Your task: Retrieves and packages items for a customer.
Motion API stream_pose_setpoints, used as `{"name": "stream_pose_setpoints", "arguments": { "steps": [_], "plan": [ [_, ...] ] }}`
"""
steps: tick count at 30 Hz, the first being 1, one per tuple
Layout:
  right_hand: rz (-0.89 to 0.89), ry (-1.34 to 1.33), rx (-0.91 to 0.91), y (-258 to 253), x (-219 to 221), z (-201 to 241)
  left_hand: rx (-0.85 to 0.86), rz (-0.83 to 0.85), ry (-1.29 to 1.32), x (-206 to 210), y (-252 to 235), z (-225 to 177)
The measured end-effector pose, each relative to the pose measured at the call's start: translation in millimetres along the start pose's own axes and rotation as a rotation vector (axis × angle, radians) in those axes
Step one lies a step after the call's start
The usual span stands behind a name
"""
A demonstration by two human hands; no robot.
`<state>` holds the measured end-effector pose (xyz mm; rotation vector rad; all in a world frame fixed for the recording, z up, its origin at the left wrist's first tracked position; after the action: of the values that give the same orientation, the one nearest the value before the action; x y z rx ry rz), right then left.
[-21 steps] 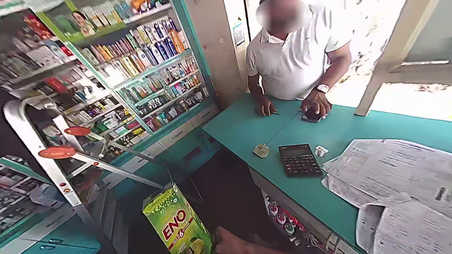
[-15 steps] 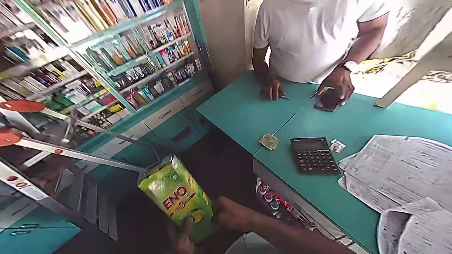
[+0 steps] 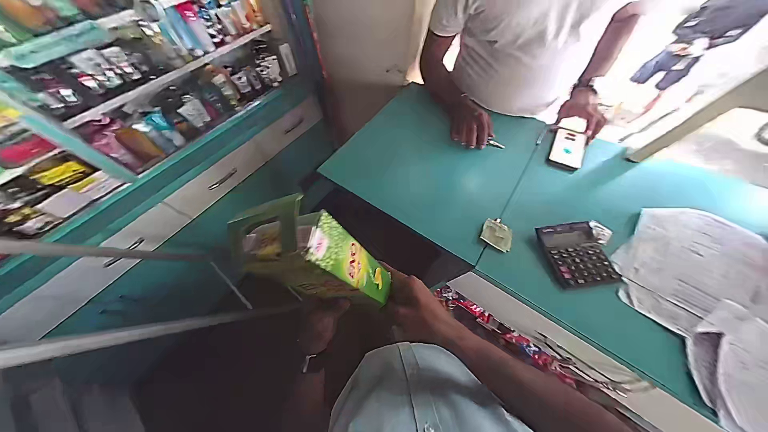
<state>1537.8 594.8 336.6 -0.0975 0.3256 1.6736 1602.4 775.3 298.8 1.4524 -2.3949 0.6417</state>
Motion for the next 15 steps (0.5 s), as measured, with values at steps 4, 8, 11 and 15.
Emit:
{"name": "stream_pose_setpoints", "arguments": {
  "steps": [4, 8, 11, 15],
  "plan": [
    [-0.186, -0.124, 0.061, -4, 14, -3, -0.063, 0.144, 0.138, -23, -16, 17],
    [-0.407, 0.172, -0.135, -1, 13, 8, -0.191, 0.175, 0.436, 1, -56, 12],
    [-0.539, 0.736, -0.254, -1, -2, 14, -0.086, 0.435, 0.72, 3, -73, 23],
    [-0.587, 0.641, -0.203, -5, -10, 11, -0.06, 0.342, 0.601, 2, -82, 43]
  ]
}}
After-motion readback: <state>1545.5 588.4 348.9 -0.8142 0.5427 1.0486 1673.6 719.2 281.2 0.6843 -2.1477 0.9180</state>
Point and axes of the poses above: each hand's wrist, its own y-axis away from the middle knuckle, its own x-axis out of the palm, z = x × y, the point moved 4 cm from there along -y, towards the middle knuckle, and after that the axes turned 6 degrees about z, right-handed, at the moved point
